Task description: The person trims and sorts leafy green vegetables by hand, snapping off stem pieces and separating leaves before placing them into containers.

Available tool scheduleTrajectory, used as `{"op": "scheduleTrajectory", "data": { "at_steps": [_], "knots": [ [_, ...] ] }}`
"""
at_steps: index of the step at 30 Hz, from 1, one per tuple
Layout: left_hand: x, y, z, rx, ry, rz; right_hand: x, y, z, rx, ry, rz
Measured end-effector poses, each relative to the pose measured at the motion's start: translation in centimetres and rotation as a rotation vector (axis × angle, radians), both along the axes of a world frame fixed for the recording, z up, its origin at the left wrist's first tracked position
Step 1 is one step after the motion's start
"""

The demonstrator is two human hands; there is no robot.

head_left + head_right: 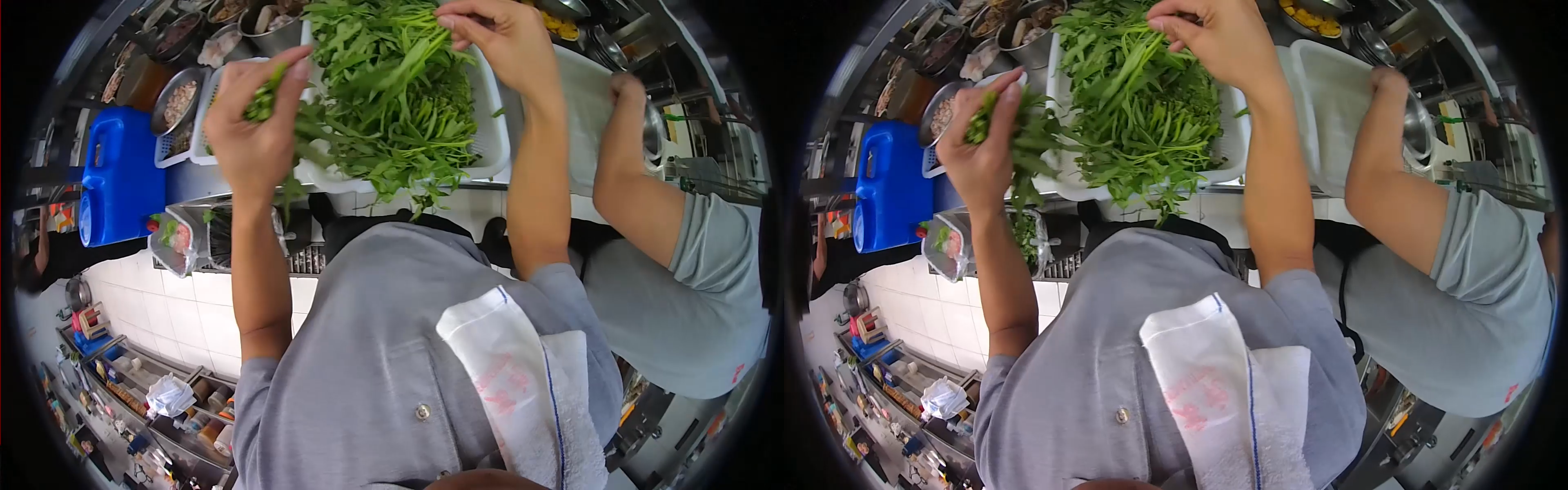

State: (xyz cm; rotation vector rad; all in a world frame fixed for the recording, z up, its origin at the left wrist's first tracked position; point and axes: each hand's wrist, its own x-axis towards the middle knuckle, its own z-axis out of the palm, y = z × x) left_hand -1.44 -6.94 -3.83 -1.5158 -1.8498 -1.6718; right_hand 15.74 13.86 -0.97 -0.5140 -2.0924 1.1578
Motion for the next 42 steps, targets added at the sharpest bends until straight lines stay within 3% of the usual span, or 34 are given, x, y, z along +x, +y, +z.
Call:
{"op": "scheduleTrajectory", "data": {
  "at_steps": [1,5,7,10,14,16,18,22,24,28,30,31,32,34,35,36,39,41,42],
  "knots": [
    [0.5,0.5,0.7,-0.039,0.049,0.001,0.1,-0.3,0.4,0.148,-0.052,0.025],
    [1.3,4.5,1.5,0.061,0.369,-0.048,-0.6,-2.6,2.0,0.183,-0.002,0.161],
    [2.8,5.3,1.9,-0.223,0.024,-0.188,-1.2,-2.9,1.4,0.086,0.124,0.228],
    [2.2,5.5,1.3,-0.458,-0.106,-0.218,-1.3,-3.5,1.6,-0.091,0.135,0.182],
    [1.5,5.3,0.7,-0.298,-0.297,-0.326,-1.1,-2.1,-0.5,-0.377,0.245,0.351],
    [1.3,5.0,1.2,-0.232,-0.307,-0.355,-1.0,-1.5,-0.7,-0.312,0.245,0.313],
    [1.4,4.4,2.0,-0.118,-0.548,-0.226,-0.3,-1.2,-0.7,-0.251,0.243,0.272],
    [-1.4,2.0,2.6,0.162,-0.597,-0.072,2.5,0.1,-0.7,-0.399,0.38,0.235],
    [-2.5,0.6,3.1,0.101,-0.527,-0.044,3.0,0.2,-0.7,-0.165,0.209,0.013],
    [1.6,0.5,4.3,0.012,-0.547,-0.036,1.7,-2.9,1.1,0.079,0.184,0.015],
    [5.8,2.3,5.6,0.089,-0.705,-0.186,0.1,-3.7,1.6,0.145,0.283,0.243],
    [7.6,3.7,9.2,-0.094,-0.92,0.072,-0.6,-4.5,1.9,0.139,0.28,0.24],
    [6.9,3.7,7.6,-0.098,-0.923,0.071,-1.2,-5.5,2.2,0.158,0.291,0.23],
    [4.6,3.7,3.3,-0.119,-0.155,-0.256,-1.2,-5.9,2.1,0.178,0.3,0.219],
    [4.8,3.4,4.8,-0.333,-0.422,-0.289,-1.1,-5.8,1.9,0.337,0.318,0.158],
    [4.0,3.0,4.2,-0.331,-0.422,-0.291,-0.9,-5.5,1.4,0.498,0.335,0.096],
    [2.0,1.7,2.8,-0.184,-0.433,-0.155,2.2,-3.3,-1.2,0.535,0.164,0.009],
    [0.9,0.5,3.3,-0.146,-0.494,-0.034,6.4,-2.4,-4.6,0.307,-0.268,0.05],
    [0.8,0.3,3.5,-0.078,-0.529,0.012,7.4,-2.4,-5.5,0.312,-0.273,0.057]
  ]
}}
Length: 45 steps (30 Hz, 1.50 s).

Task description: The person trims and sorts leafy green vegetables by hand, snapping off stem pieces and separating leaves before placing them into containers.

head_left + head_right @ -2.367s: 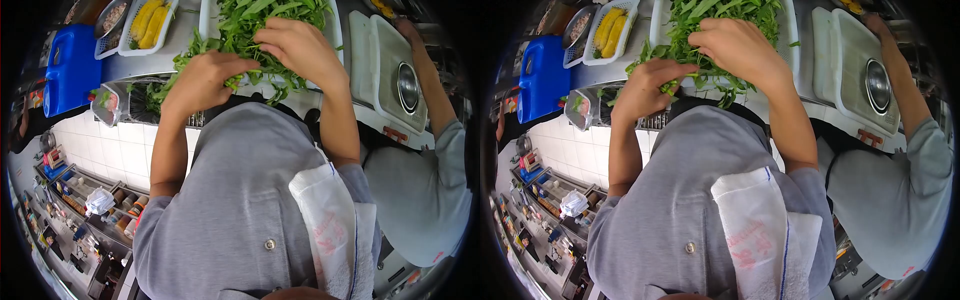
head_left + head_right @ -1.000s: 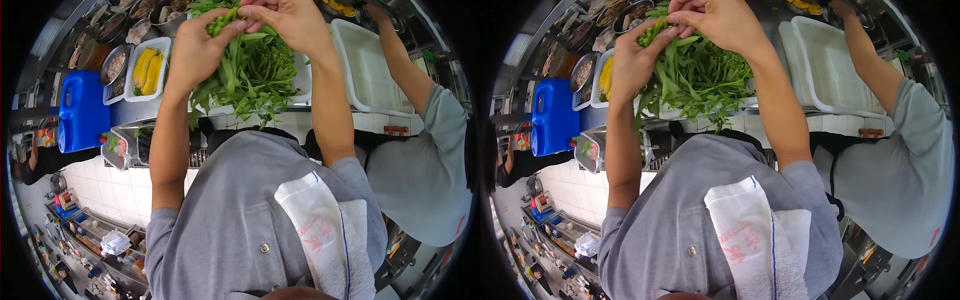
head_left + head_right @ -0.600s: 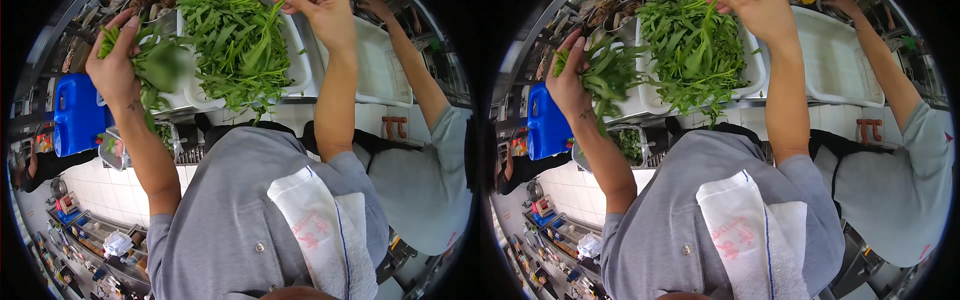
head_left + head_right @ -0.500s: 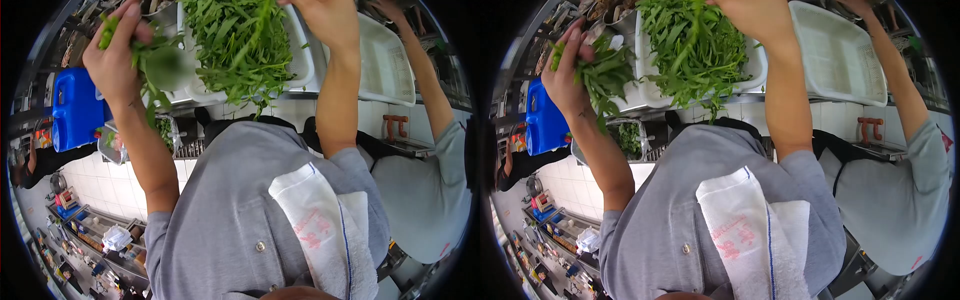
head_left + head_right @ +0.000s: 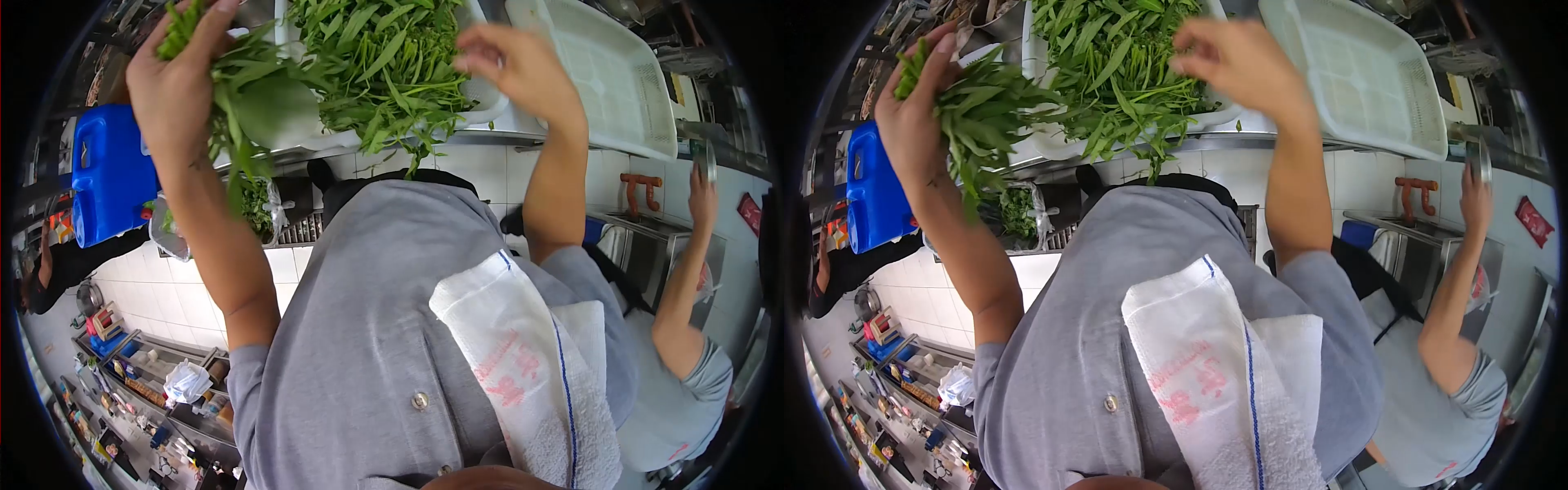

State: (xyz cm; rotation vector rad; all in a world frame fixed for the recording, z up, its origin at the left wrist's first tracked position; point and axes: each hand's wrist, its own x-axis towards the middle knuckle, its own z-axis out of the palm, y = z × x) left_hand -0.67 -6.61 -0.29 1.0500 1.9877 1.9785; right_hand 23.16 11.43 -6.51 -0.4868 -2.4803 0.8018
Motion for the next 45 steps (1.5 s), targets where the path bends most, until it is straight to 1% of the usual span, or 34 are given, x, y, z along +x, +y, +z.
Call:
{"op": "scheduleTrajectory", "data": {
  "at_steps": [2,3,4,6,7,8,10,12,13,14,16,17,18,19,20,21,22,23,24,26,27,28,29,30,31,32,34,35,36,37,38,40,42,45],
  "knots": [
    [-1.1,-0.5,-0.1,-0.022,-0.015,-0.051,1.6,-0.7,-1.9,-0.183,-0.243,-0.004],
    [-0.8,-0.2,0.0,-0.01,-0.02,-0.092,1.4,-0.5,-3.0,-0.3,-0.209,0.059],
    [-0.6,0.2,0.0,0.004,-0.023,-0.137,1.4,-0.1,-3.5,-0.31,-0.208,0.05],
    [-0.2,0.9,-0.1,-0.016,0.031,-0.194,0.8,0.2,-2.7,-0.224,-0.072,-0.033],
    [0.7,1.2,0.4,-0.121,0.208,-0.226,0.4,0.5,-1.6,-0.184,0.022,-0.074],
    [1.7,1.6,0.9,-0.223,0.386,-0.256,-0.1,0.3,0.2,-0.182,0.028,-0.089],
    [2.9,2.6,0.8,-0.175,0.362,-0.283,-0.9,-1.0,3.8,0.029,0.218,-0.274],
    [2.7,4.2,0.3,-0.072,0.259,-0.383,-1.6,-1.3,5.3,-0.042,0.293,-0.257],
    [2.9,5.0,0.2,0.019,0.263,-0.48,-2.1,-1.4,5.7,0.12,0.376,-0.182],
    [4.0,5.2,0.5,0.02,0.266,-0.48,-2.7,-1.6,6.1,0.279,0.457,-0.102],
    [6.5,5.3,1.3,-0.098,0.649,-0.298,-4.2,-1.5,6.3,0.27,0.496,-0.078],
    [5.4,6.6,1.6,0.017,0.705,-0.428,-5.3,-0.9,6.2,0.334,0.56,-0.032],
    [5.2,6.2,1.2,0.012,0.705,-0.425,-6.1,-0.6,6.1,0.397,0.625,0.014],
    [5.1,5.6,1.1,-0.053,0.641,-0.336,-6.7,-0.6,5.9,0.302,0.695,0.067],
    [5.4,5.2,1.9,-0.118,0.576,-0.247,-6.5,-1.0,6.1,0.296,0.699,0.069],
    [2.8,5.1,2.1,-0.125,0.416,-0.271,-5.9,-1.8,6.6,0.171,0.634,-0.02],
    [1.2,4.2,2.0,0.075,0.557,-0.279,-5.6,-2.3,6.9,0.048,0.567,-0.104],
    [-2.1,4.0,1.5,0.237,0.308,-0.104,-5.4,-2.4,6.8,0.023,0.573,-0.108],
    [-3.8,2.1,2.6,0.152,0.669,-0.067,-5.5,-1.9,6.1,0.015,0.573,-0.098],
    [-5.3,-0.1,3.0,0.1,0.743,0.102,-6.2,-1.0,4.1,0.222,0.255,0.036],
    [-5.2,-0.5,3.1,0.093,0.744,0.109,-7.0,-1.1,3.1,0.184,0.179,0.075],
    [-5.0,-0.5,3.1,0.139,0.609,0.098,-7.6,-1.3,2.4,0.183,0.181,0.082],
    [-4.6,-0.5,3.3,0.186,0.474,0.087,-8.2,-1.6,2.0,0.17,0.077,0.093],
    [-4.5,-0.4,3.2,0.184,0.475,0.092,-8.7,-1.9,1.6,0.156,-0.026,0.105],
    [-4.5,-0.4,2.9,0.246,0.298,0.035,-9.4,-1.9,1.1,0.145,-0.128,0.113],
    [-4.6,-0.3,2.6,0.307,0.12,-0.022,-9.8,-1.4,0.2,0.143,-0.129,0.118],
    [-5.3,-1.0,1.6,0.292,0.149,-0.076,-10.5,-0.5,-1.1,0.168,-0.138,0.145],
    [-4.8,-1.1,1.5,0.177,0.214,0.014,-10.3,0.0,-0.5,0.173,-0.138,0.153],
    [-3.7,-1.2,1.7,0.06,0.275,0.11,-9.8,0.8,0.7,0.023,-0.049,0.161],
    [-2.1,-0.7,1.8,0.124,0.109,0.132,-9.2,1.3,2.1,-0.135,0.037,0.169],
    [-3.0,-1.2,1.3,0.117,0.106,0.146,-8.2,0.7,3.8,-0.163,0.091,0.042],
    [-5.6,-2.1,-0.1,0.114,0.003,-0.161,-7.3,3.5,3.6,-0.332,0.256,0.13],
    [-4.7,-1.8,-0.2,0.1,0.008,-0.165,-6.7,3.5,4.7,-0.331,0.117,-0.009],
    [-4.2,-1.3,-0.6,-0.066,0.12,-0.124,-6.9,1.5,5.2,-0.195,0.018,0.038]
  ]
}}
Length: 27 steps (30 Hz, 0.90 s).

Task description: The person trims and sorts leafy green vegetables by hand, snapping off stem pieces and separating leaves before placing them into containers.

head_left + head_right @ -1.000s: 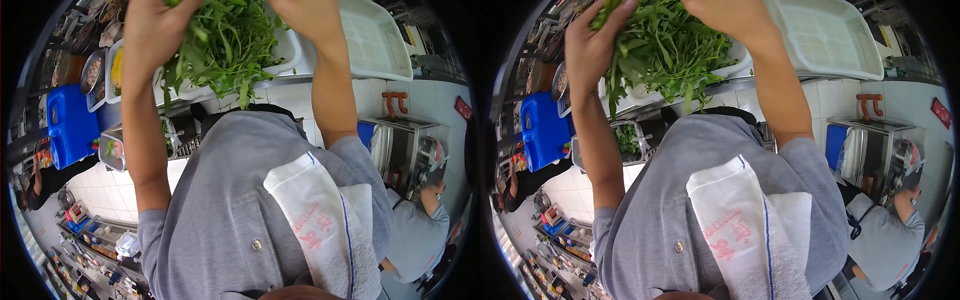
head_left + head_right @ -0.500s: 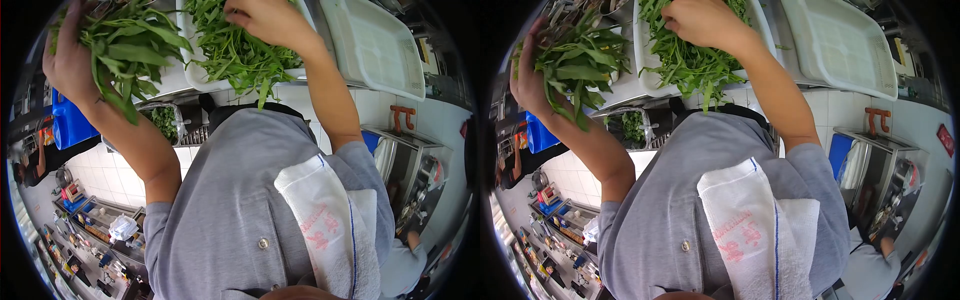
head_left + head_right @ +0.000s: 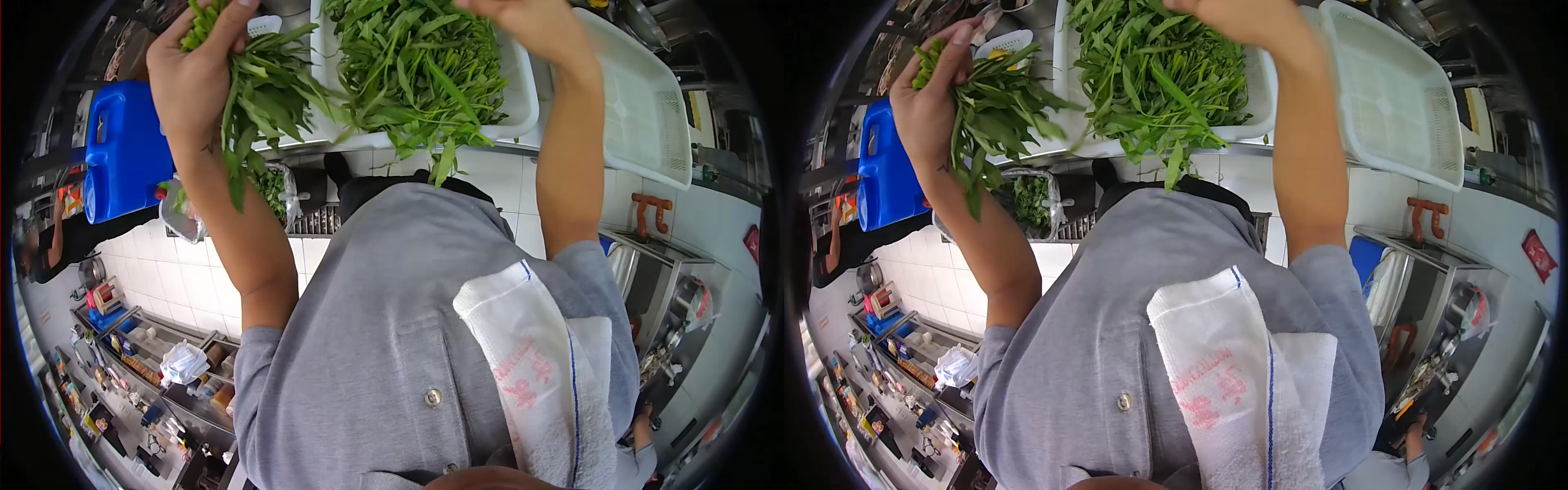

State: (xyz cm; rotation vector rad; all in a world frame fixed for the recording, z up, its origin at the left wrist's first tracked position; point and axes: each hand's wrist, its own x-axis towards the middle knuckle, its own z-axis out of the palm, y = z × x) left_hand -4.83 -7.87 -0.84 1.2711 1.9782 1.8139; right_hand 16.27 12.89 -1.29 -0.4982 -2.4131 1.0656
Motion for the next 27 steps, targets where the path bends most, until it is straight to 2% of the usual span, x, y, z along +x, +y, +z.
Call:
{"op": "scheduleTrajectory", "data": {
  "at_steps": [4,6,7,9,10,11,13,15,17,19,20,27],
  "knots": [
    [0.4,-0.3,0.0,-0.078,0.061,0.048,-0.1,-2.1,-1.2,0.164,0.022,0.105],
    [0.5,-0.8,0.0,-0.122,0.051,0.076,-0.8,-2.3,-2.6,0.417,0.042,0.244],
    [0.6,-1.1,-0.2,-0.163,0.038,0.106,-1.5,-2.5,-3.5,0.412,0.043,0.246],
    [-0.2,-1.7,-0.9,-0.207,0.084,0.048,-3.0,-3.1,-4.6,0.651,0.333,0.237],
    [-0.4,-1.9,-1.3,-0.249,0.128,-0.012,-2.6,-3.6,-4.8,0.564,0.074,0.323],
    [-0.5,-2.0,-1.7,-0.249,0.13,-0.008,-2.4,-4.5,-4.4,0.564,0.078,0.326],
    [-0.5,-2.0,-2.6,-0.563,0.28,-0.012,-2.7,-6.2,-3.8,0.405,-0.486,0.41],
    [0.4,-1.4,-4.3,-0.644,0.306,-0.023,-1.9,-6.6,-5.2,0.467,-0.448,0.392],
    [1.7,-1.0,-6.2,-0.68,0.347,-0.061,-0.3,-6.8,-5.9,0.554,-0.265,0.271],
    [2.4,-0.4,-8.5,-0.599,0.333,-0.063,0.3,-6.7,-6.9,0.572,-0.267,0.221],
    [2.7,0.0,-9.1,-0.522,0.318,-0.08,0.4,-6.6,-7.3,0.521,-0.257,0.23],
    [2.1,1.8,-9.8,-0.516,0.107,-0.189,-0.3,-6.3,-9.1,0.307,-0.121,0.285]
  ]
}}
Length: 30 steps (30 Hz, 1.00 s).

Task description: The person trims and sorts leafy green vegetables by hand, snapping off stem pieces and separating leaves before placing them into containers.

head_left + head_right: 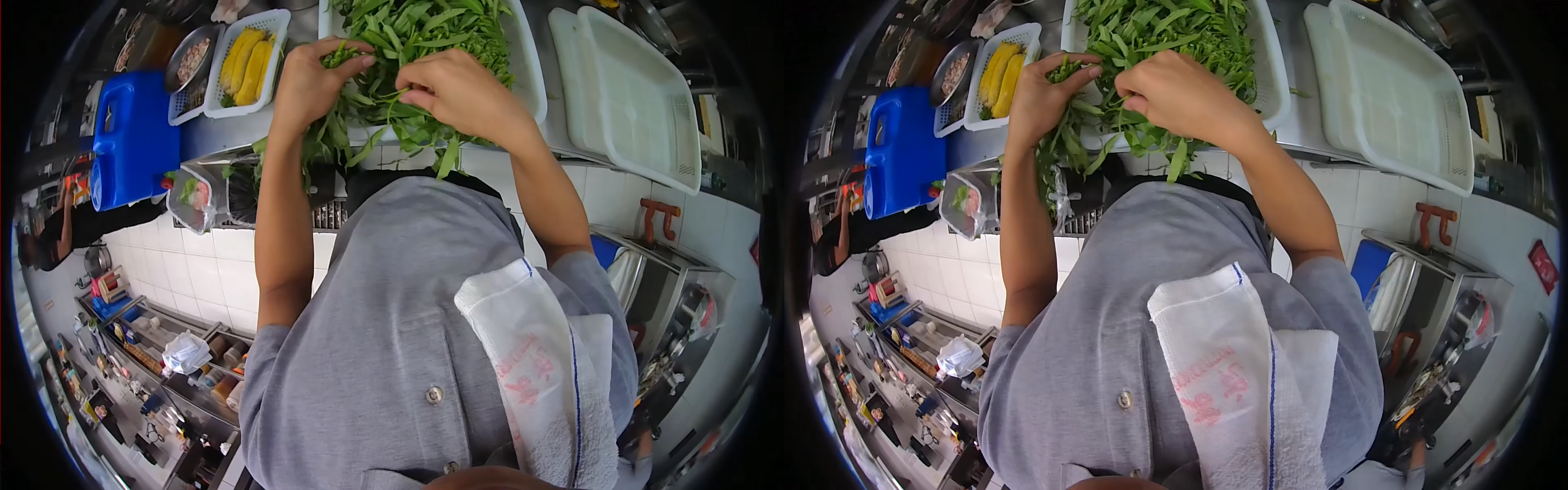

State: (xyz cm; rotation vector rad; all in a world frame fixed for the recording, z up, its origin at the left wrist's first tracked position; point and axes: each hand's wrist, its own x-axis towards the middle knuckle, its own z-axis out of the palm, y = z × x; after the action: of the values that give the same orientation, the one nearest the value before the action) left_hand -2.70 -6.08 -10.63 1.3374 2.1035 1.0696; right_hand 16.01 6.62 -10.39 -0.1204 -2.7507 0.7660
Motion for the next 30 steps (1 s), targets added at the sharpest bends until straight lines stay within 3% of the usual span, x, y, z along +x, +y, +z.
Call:
{"op": "scheduleTrajectory", "data": {
  "at_steps": [2,3,4,6,7,9,10,12,14,15,20,23,26,28,30],
  "knots": [
    [-0.5,0.5,0.1,0.244,0.142,-0.117,0.0,0.2,0.2,-0.06,0.046,0.004],
    [-0.4,0.5,0.7,0.245,0.145,-0.125,0.0,0.3,0.5,-0.12,0.085,0.02],
    [-0.4,0.3,1.7,0.25,0.009,-0.007,0.3,0.6,1.1,-0.117,0.09,0.014],
    [-0.4,0.2,3.0,0.249,-0.126,0.107,1.5,1.8,3.1,-0.465,0.179,-0.19],
    [-0.9,0.3,3.6,0.404,-0.145,0.156,2.0,2.8,4.0,-0.567,0.244,-0.265],
    [-2.2,0.7,4.8,0.573,-0.155,0.192,2.9,4.5,6.3,-0.626,0.3,-0.376],
    [-2.9,1.0,5.4,0.69,-0.035,0.211,3.2,5.0,7.0,-0.694,0.339,-0.486],
    [-3.6,2.0,6.5,0.817,0.087,0.22,2.8,6.6,6.6,-0.652,0.466,-0.5],
    [-4.0,2.7,7.7,0.629,0.372,0.121,2.7,6.9,6.6,-0.617,0.573,-0.508],
    [-3.9,2.7,8.0,0.535,0.178,0.049,2.7,6.5,6.9,-0.602,0.546,-0.53],
    [-3.0,2.9,9.4,0.607,-0.021,0.035,3.1,5.9,8.3,-0.511,0.513,-0.515],
    [-2.2,3.0,9.5,0.663,-0.138,-0.003,2.9,5.3,9.6,-0.307,0.464,-0.605],
    [-0.2,3.3,10.2,0.662,-0.277,0.008,2.1,4.8,10.6,-0.465,0.395,-0.533],
    [-0.2,3.6,10.0,0.644,-0.329,-0.064,0.7,4.4,10.8,-0.246,0.56,-0.245],
    [1.8,4.2,10.1,0.66,-0.303,-0.013,-0.5,3.2,12.7,-0.288,0.497,-0.212]
  ]
}}
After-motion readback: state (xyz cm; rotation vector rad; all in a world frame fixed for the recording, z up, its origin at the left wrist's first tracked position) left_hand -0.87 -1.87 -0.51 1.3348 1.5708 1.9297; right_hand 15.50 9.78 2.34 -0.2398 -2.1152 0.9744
